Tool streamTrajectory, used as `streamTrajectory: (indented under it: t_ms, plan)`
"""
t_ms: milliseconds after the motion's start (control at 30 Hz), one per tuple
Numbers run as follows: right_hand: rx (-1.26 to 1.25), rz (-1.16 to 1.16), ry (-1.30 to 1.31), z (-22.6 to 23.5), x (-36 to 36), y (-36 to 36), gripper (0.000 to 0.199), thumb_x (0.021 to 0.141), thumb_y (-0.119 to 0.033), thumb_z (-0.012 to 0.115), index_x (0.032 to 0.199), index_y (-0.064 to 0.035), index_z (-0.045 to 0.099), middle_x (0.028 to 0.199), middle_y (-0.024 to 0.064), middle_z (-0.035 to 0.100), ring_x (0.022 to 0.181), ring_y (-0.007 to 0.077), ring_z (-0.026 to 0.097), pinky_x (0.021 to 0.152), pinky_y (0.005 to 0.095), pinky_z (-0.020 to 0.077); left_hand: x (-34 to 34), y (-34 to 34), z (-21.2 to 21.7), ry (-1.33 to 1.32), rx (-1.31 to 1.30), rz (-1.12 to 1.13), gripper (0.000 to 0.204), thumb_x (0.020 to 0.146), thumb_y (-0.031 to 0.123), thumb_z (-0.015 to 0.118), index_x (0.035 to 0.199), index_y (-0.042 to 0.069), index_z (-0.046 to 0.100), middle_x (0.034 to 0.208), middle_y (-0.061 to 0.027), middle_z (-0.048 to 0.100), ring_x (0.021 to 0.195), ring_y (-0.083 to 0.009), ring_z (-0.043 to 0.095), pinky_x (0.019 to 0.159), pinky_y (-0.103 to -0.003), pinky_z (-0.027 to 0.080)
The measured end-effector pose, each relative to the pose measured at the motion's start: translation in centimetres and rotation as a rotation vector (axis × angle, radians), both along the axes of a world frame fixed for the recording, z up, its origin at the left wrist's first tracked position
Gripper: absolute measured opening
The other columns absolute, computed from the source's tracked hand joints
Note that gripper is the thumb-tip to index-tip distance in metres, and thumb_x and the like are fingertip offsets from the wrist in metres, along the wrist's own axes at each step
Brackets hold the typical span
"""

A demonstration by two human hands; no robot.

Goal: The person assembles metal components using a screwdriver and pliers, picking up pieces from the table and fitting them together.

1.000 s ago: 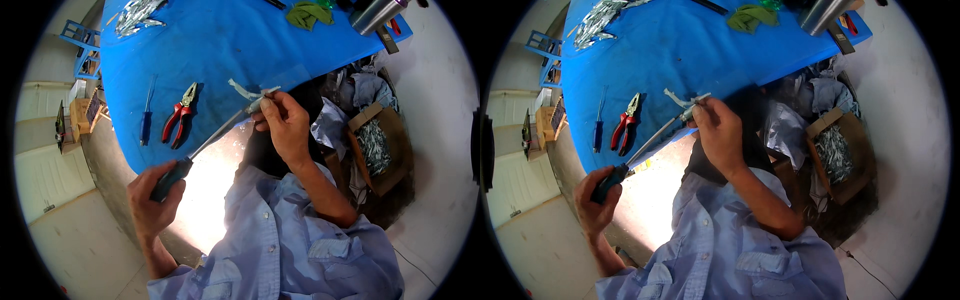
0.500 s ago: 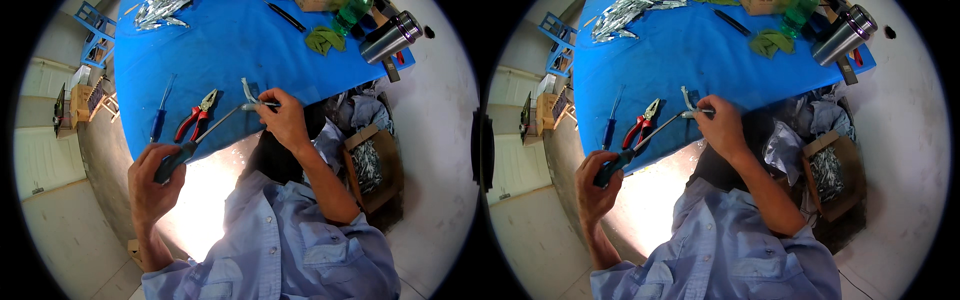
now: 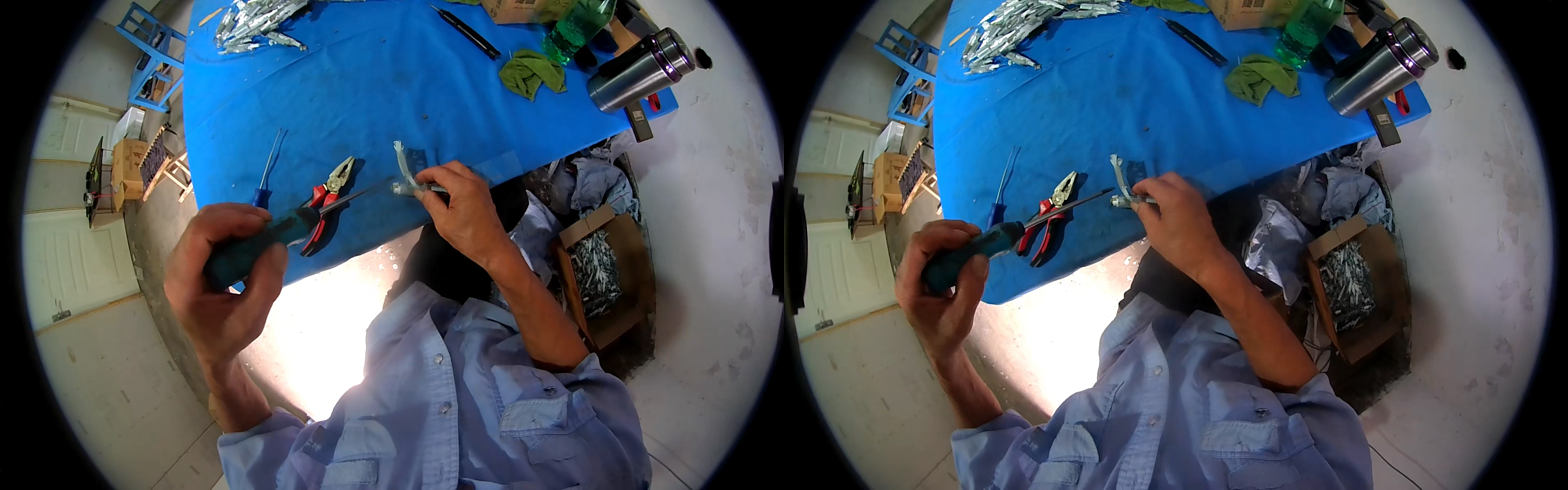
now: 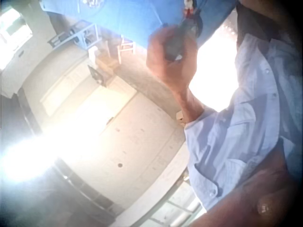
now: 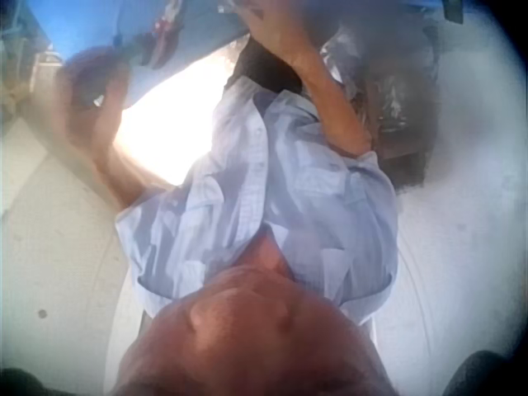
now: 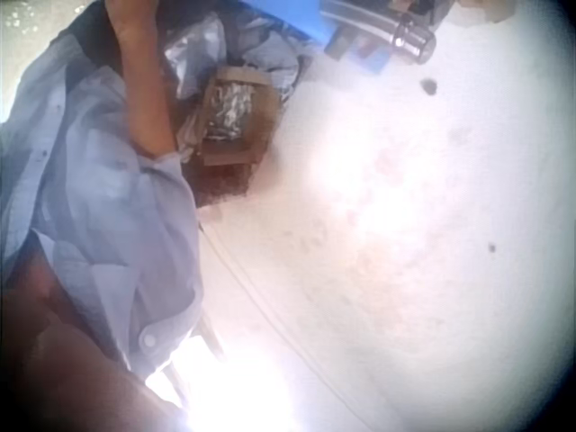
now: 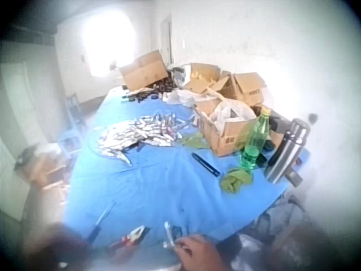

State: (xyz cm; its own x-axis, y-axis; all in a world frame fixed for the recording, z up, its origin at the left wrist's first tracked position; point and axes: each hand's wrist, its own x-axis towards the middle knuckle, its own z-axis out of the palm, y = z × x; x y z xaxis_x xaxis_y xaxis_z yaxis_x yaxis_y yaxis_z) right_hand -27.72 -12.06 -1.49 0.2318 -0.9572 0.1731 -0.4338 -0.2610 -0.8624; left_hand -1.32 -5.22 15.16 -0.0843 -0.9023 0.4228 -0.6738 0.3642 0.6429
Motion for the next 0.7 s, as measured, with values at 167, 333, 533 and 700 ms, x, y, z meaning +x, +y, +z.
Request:
streamTrajectory:
  t_ms: [167,333,533,700]
  plan:
    - [0.105,0.009,-0.005,0.6,-0.2,-0.2,0.018,0.091,-0.01,0.074,0.107,-0.0011,0.074,0.094,0.0156,0.067,0.082,0.0322,0.064,0.074,0.0402,0.0502,-1.1,-1.3,0.7,-0.013,-0.008,-0.063,0.027,0.071,-0.01,0.073,0.095,-0.004,0.064,0.09,-0.0155,0.07,0.077,-0.0196,0.067,0.07,-0.029,0.053]
    - [0.136,0.007,-0.016,0.8,-0.1,-0.2,0.017,0.09,-0.01,0.073,0.105,-0.0019,0.073,0.094,0.0166,0.066,0.086,0.0353,0.064,0.076,0.0428,0.0503,-1.8,-2.2,1.1,-0.062,-0.005,-0.066,0.026,0.071,-0.008,0.074,0.095,-0.002,0.065,0.088,-0.0125,0.069,0.074,-0.0176,0.066,0.067,-0.028,0.051]
    - [0.046,0.027,-0.007,0.4,-0.1,-0.3,0.017,0.089,-0.007,0.075,0.105,-0.0013,0.073,0.094,0.0159,0.067,0.085,0.0337,0.065,0.074,0.0419,0.0508,-2.3,-3.0,2.0,-0.076,0.072,-0.046,0.024,0.073,-0.005,0.076,0.092,0.002,0.065,0.082,-0.0081,0.067,0.071,-0.0145,0.063,0.062,-0.027,0.048]
    - [-0.015,0.048,0.002,-0.3,-0.2,-0.4,0.02,0.089,-0.004,0.076,0.108,-0.0001,0.073,0.093,0.0144,0.068,0.081,0.0287,0.066,0.07,0.0383,0.0509,-2.9,-4.4,3.1,-0.137,0.147,-0.117,0.018,0.077,-0.002,0.072,0.092,0.003,0.064,0.084,-0.0059,0.065,0.073,-0.012,0.059,0.066,-0.027,0.046]
